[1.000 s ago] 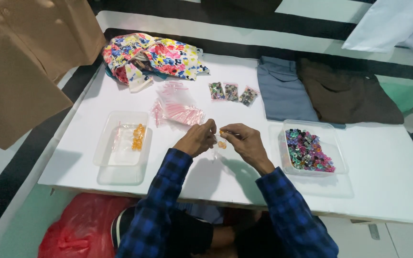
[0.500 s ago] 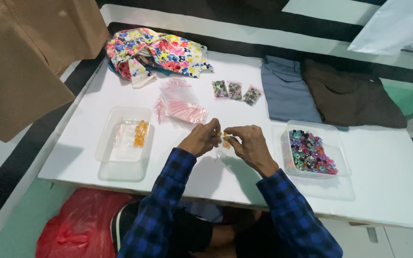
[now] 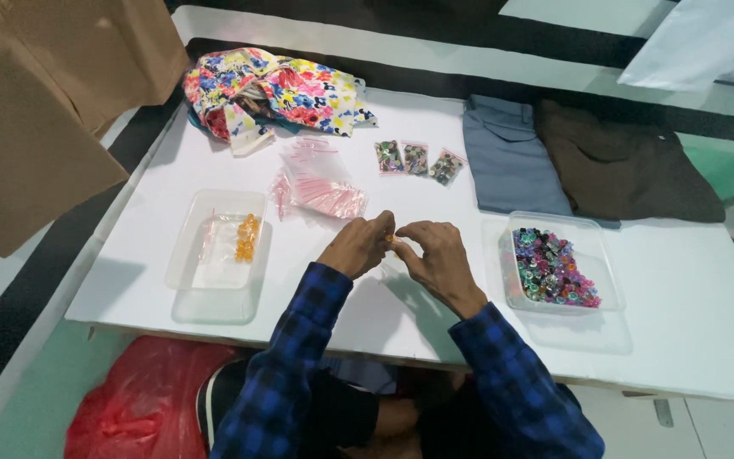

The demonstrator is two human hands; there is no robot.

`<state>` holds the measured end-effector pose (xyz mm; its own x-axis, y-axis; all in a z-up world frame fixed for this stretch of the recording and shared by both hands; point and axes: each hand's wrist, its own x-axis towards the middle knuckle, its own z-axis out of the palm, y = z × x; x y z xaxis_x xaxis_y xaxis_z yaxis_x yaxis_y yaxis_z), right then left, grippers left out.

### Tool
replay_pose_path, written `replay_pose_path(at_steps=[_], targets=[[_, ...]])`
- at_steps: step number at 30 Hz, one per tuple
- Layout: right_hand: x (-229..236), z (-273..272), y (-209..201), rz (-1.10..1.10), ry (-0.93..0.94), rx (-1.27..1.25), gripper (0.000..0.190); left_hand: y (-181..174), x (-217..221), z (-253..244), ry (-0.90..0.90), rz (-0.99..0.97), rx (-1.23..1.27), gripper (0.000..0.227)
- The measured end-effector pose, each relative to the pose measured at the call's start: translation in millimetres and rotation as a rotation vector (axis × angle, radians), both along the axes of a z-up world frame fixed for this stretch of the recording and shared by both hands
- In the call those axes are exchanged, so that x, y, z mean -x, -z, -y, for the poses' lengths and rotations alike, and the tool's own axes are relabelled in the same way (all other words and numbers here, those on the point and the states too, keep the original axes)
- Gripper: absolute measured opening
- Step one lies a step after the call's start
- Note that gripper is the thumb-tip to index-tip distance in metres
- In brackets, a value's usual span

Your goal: Sorting small colorful buttons from a large tray into smaller containers and plastic bags

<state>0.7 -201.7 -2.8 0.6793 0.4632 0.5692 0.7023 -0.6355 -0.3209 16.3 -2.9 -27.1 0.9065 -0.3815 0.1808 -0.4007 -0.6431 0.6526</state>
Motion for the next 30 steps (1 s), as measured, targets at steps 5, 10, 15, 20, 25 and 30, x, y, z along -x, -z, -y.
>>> replay_pose_path(at_steps=[5, 10, 15, 20, 25, 30], targets=[[-1.8, -6.9, 13.2, -0.001, 0.075, -0.010, 0.017, 1.4, 3.0, 4.6, -0.071, 0.004, -0.163, 0.035], [-0.2, -10.4, 13.9, -0.042, 0.068, -0.107, 0.011, -16.5, 15.8, 9.7, -0.103, 0.016, -0.158, 0.030], [8.2, -8.6, -7.1, -0.050, 0.034, -0.192, 0.007, -4.0, 9.8, 2.4, -0.081, 0.017, -0.107, 0.033], [-3.3, 1.9, 3.1, 0.014, 0.085, -0.062, 0.009, -5.0, 11.1, -2.0, -0.081, 0.019, -0.092, 0.028], [14.7, -5.2, -19.1, -0.056, 0.094, 0.150, 0.016, -5.3, 14.3, -3.4, -0.093, 0.029, -0.087, 0.029], [29.7, -3.6, -39.9, -0.439, 0.045, 0.130, 0.033, 10.0, 6.6, -4.6, -0.104, 0.109, -0.115, 0.033]])
